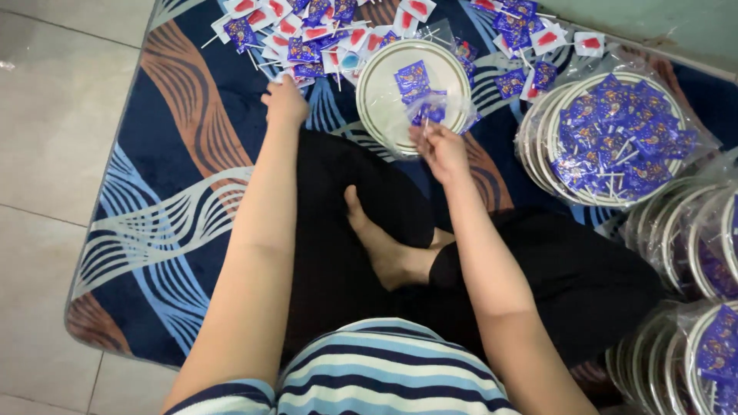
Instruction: Arranging small packets onto a circular plate
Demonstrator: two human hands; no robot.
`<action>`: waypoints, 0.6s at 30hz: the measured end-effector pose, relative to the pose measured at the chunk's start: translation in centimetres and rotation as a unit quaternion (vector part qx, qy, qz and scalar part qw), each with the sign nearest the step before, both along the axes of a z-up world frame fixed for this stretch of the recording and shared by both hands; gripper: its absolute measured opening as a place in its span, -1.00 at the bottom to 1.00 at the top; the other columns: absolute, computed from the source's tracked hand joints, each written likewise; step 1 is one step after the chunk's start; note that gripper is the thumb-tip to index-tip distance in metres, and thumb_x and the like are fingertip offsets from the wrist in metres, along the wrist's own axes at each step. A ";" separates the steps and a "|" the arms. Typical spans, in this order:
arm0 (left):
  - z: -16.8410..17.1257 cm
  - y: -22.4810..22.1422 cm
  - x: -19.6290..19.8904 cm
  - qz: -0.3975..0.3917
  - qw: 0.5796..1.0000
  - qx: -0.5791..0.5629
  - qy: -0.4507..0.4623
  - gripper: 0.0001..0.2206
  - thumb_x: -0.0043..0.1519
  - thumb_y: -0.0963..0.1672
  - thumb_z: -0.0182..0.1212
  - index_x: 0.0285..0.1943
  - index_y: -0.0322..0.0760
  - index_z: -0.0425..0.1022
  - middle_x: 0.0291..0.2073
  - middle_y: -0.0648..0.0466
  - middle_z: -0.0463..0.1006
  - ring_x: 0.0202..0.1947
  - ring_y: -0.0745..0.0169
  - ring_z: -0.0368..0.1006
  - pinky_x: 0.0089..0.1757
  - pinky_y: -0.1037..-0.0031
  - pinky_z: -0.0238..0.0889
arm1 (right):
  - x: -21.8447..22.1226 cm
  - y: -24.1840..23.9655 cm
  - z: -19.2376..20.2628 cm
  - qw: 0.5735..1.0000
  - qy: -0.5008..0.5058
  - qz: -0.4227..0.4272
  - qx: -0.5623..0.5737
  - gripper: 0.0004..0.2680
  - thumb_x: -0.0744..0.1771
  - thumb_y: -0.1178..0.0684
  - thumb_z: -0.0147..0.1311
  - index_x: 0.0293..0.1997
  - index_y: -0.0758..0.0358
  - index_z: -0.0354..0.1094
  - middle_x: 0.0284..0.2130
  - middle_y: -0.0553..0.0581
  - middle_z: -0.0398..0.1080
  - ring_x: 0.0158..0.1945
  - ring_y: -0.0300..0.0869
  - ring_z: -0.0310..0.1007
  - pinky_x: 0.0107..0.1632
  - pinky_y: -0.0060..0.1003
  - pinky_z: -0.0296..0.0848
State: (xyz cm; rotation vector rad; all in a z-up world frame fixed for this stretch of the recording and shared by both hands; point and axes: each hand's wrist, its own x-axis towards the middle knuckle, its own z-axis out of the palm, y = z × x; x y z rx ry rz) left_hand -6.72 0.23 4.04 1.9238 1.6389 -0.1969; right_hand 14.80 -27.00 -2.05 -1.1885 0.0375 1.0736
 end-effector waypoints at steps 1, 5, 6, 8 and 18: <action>-0.3 -0.3 0.3 0.004 1.000 -0.001 0.001 -0.52 0.22 -0.19 0.01 0.36 -0.09 0.09 0.27 -0.18 0.09 0.28 -0.36 0.02 0.12 -0.18 0.21 | 0.3 0.8 -0.2 1.000 0.001 0.004 -0.001 -0.88 0.39 0.27 -0.02 -0.01 0.31 0.40 -0.13 0.38 0.57 -0.19 -0.02 0.65 -0.33 -0.46 0.56; -0.1 -0.2 1.1 0.005 0.999 0.041 0.030 -0.48 0.29 -0.19 -0.02 0.45 0.08 0.07 0.36 -0.08 0.03 0.30 -0.27 0.00 0.02 -0.20 0.27 | 2.2 4.3 -3.1 0.999 0.000 0.005 -0.039 -0.81 0.33 0.36 -0.03 -0.01 0.25 0.36 -0.27 0.27 0.56 -0.30 -0.12 0.62 -0.45 -0.49 0.37; 0.2 -0.4 1.1 0.017 0.999 0.030 0.015 -0.49 0.28 -0.21 -0.06 0.43 0.12 0.08 0.37 -0.10 0.00 0.30 -0.28 -0.02 0.02 -0.18 0.26 | 2.8 4.8 -4.5 0.998 -0.009 0.001 -0.054 -0.85 0.34 0.36 -0.02 -0.12 0.24 0.40 -0.40 0.23 0.54 -0.43 -0.17 0.57 -0.49 -0.47 0.32; -1.4 0.2 0.8 0.003 0.998 0.067 -0.002 -0.55 0.26 -0.21 -0.05 0.35 0.02 0.14 0.30 -0.10 0.08 0.23 -0.30 0.06 -0.05 -0.18 0.31 | 2.0 5.2 -1.7 0.987 -0.108 0.027 -0.112 -0.90 0.32 0.30 0.01 -0.27 0.21 0.40 -0.46 0.19 0.54 -0.50 -0.20 0.55 -0.57 -0.48 0.27; -3.4 1.2 0.9 -0.108 0.982 0.036 -0.152 -0.36 0.18 0.11 0.06 0.39 -0.26 0.25 0.19 -0.25 0.45 0.07 -0.46 0.42 -0.04 0.04 0.33 | -1.6 1.1 7.0 0.905 -0.393 0.099 -0.128 -0.90 0.36 0.09 0.20 -0.30 0.25 0.43 -0.53 0.08 0.50 -0.66 -0.28 0.43 -0.55 -0.43 0.47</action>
